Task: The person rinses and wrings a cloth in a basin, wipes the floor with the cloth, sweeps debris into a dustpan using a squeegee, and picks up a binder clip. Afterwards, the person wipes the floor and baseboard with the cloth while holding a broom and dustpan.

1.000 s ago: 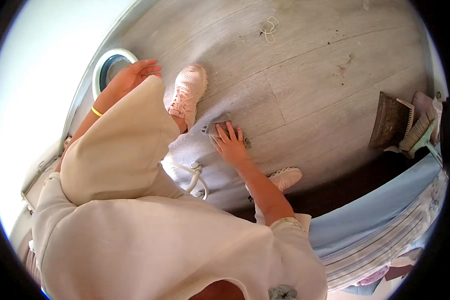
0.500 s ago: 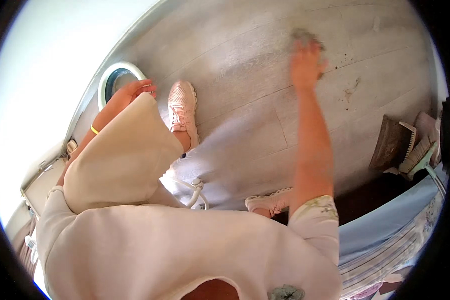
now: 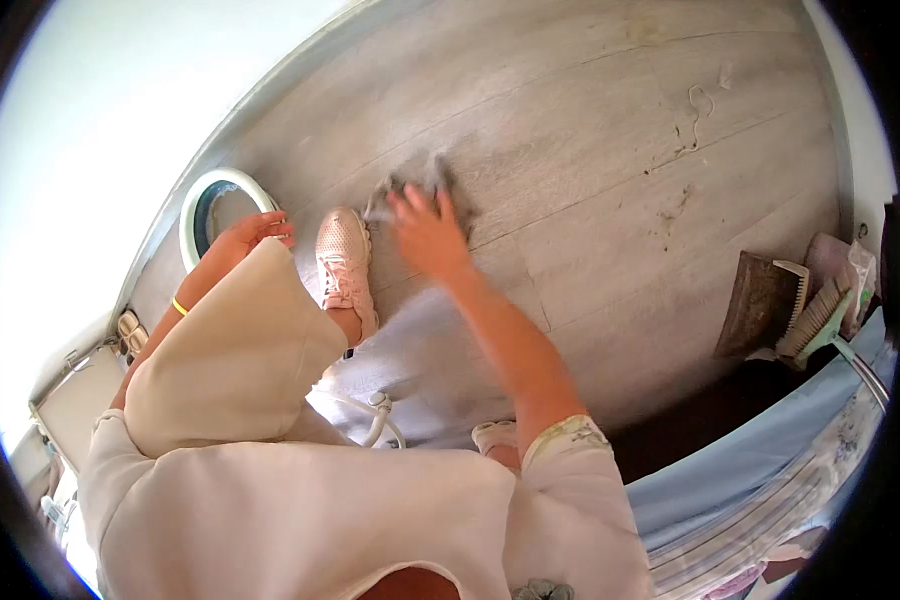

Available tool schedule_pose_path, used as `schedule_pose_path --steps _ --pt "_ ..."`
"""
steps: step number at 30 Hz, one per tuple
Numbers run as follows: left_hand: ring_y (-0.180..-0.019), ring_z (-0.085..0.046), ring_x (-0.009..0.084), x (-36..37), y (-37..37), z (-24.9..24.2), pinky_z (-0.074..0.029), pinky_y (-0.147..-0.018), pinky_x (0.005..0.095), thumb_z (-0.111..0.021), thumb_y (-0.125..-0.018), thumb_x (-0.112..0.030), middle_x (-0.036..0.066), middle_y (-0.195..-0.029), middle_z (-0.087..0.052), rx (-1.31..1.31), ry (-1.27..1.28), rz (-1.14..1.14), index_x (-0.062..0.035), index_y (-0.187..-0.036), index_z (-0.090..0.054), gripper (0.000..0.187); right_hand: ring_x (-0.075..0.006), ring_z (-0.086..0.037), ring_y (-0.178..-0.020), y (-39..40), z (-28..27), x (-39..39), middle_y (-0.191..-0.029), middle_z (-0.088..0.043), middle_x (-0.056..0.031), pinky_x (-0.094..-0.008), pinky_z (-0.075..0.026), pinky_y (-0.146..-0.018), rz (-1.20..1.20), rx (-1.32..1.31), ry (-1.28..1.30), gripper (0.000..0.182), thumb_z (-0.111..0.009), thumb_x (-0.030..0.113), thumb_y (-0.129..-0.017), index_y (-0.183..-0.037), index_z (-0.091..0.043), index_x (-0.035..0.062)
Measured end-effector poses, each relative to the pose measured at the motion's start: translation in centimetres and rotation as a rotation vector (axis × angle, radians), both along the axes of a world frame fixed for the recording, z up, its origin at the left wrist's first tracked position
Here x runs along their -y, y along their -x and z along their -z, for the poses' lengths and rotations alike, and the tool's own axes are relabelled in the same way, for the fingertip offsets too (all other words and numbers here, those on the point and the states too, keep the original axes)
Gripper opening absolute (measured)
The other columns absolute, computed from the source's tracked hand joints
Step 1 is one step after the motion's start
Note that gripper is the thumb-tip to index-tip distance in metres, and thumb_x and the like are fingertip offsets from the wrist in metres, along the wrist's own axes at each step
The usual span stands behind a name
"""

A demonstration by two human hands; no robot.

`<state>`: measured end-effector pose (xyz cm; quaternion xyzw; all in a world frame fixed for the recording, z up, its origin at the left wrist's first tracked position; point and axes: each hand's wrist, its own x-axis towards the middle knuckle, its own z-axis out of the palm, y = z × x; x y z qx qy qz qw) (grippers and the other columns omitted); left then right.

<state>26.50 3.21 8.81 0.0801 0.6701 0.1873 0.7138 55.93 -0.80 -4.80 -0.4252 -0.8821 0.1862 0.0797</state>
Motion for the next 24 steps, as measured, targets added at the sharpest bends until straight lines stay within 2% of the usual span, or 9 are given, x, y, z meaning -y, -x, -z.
schedule_pose_path --steps 5,9,10,13,14,15,16,19,24 --pt "-0.097 -0.058 0.0275 -0.3 0.8 0.6 -0.052 -0.077 0.0373 -0.055 -0.088 -0.02 0.016 -0.109 -0.057 0.017 0.004 -0.026 -0.0004 -0.122 -0.046 0.04 -0.0316 -0.027 -0.131 -9.1 0.3 -11.6 -0.142 -0.032 -0.008 -0.0551 -0.022 -0.104 0.585 0.454 -0.118 0.045 -0.043 0.03 -0.091 -0.135 -0.037 0.0214" --pt "-0.095 -0.059 0.027 0.1 2.1 2.3 -0.052 -0.073 0.037 -0.055 -0.088 -0.021 0.015 -0.106 -0.058 0.103 -0.045 -0.034 0.0006 -0.122 -0.045 0.041 -0.0348 -0.03 -0.127 -17.9 1.9 -14.0 -0.14 -0.033 -0.015 -0.0514 -0.023 -0.103 1.03 0.143 -0.125 0.046 -0.044 0.027 -0.091 -0.134 -0.039 0.012" --pt "-0.099 -0.057 0.0256 0.2 2.4 2.7 -0.05 -0.08 0.0417 -0.054 -0.088 -0.029 0.013 -0.11 -0.057 0.083 -0.041 0.073 -0.0082 -0.122 -0.049 0.04 -0.0354 -0.03 -0.127 -18.0 1.5 -14.2 -0.139 -0.033 -0.0171 -0.0508 -0.023 -0.102 1.132 0.027 -0.153 0.047 -0.045 0.027 -0.091 -0.134 -0.039 0.0096" --pt "-0.1 -0.057 0.0255 0.8 2.3 2.2 -0.051 -0.078 0.0411 -0.053 -0.089 -0.027 0.013 -0.111 -0.056 0.033 -0.079 0.191 -0.0066 -0.123 -0.048 0.039 -0.0381 -0.038 -0.12 -9.5 0.8 -10.1 -0.129 -0.04 -0.0245 -0.0483 -0.031 -0.098 0.785 -0.161 -0.238 0.043 -0.05 0.019 -0.088 -0.126 -0.044 0.0018" --pt "-0.1 -0.056 0.0243 0.5 1.4 1.2 -0.05 -0.08 0.0386 -0.051 -0.09 -0.024 0.013 -0.112 -0.055 0.029 -0.043 0.132 -0.0043 -0.123 -0.047 0.039 -0.0368 -0.038 -0.12 -5.2 -2.2 -10.4 -0.128 -0.041 -0.0239 -0.0491 -0.032 -0.096 0.519 0.332 0.068 0.036 -0.052 0.02 -0.086 -0.115 -0.052 0.0005" --pt "-0.101 -0.056 0.023 -0.3 0.3 0.0 -0.049 -0.081 0.036 -0.049 -0.091 -0.022 0.014 -0.113 -0.054 0.023 -0.012 0.077 -0.0019 -0.123 -0.045 0.038 -0.0349 -0.036 -0.122 -1.2 1.0 -7.9 -0.127 -0.044 -0.0182 -0.0536 -0.03 -0.097 0.395 0.342 -0.075 0.033 -0.056 0.024 -0.081 -0.108 -0.057 0.0039" --pt "-0.101 -0.055 0.0218 -0.9 -0.3 -0.8 -0.047 -0.082 0.0335 -0.047 -0.092 -0.02 0.014 -0.114 -0.054 0.016 0.02 0.025 0.0004 -0.124 -0.044 0.037 -0.0342 -0.036 -0.124 0.4 -2.4 -7.3 -0.124 -0.049 -0.014 -0.0573 -0.028 -0.098 0.19 -0.067 -0.041 0.031 -0.056 0.029 -0.081 -0.106 -0.06 0.0105" --pt "-0.103 -0.053 0.0212 -1.4 0.3 -1.4 -0.048 -0.082 0.0344 -0.046 -0.093 -0.02 0.013 -0.114 -0.053 0.063 -0.023 0.047 0.0005 -0.124 -0.045 0.037 -0.0341 -0.033 -0.127 3.1 0.1 -8.8 -0.131 -0.045 -0.0103 -0.0593 -0.025 -0.1 -0.034 -0.274 -0.108 0.031 -0.055 0.032 -0.083 -0.109 -0.06 0.0153" --pt "-0.102 -0.054 0.0212 -2.0 -0.2 -2.3 -0.048 -0.081 0.0331 -0.046 -0.093 -0.019 0.013 -0.111 -0.054 -0.041 0.03 0.023 0.0014 -0.123 -0.043 0.037 -0.0321 -0.031 -0.129 -6.6 0.2 -19.4 -0.135 -0.041 -0.0116 -0.0541 -0.024 -0.104 0.451 0.302 -0.155 0.037 -0.047 0.03 -0.09 -0.125 -0.049 0.0192"
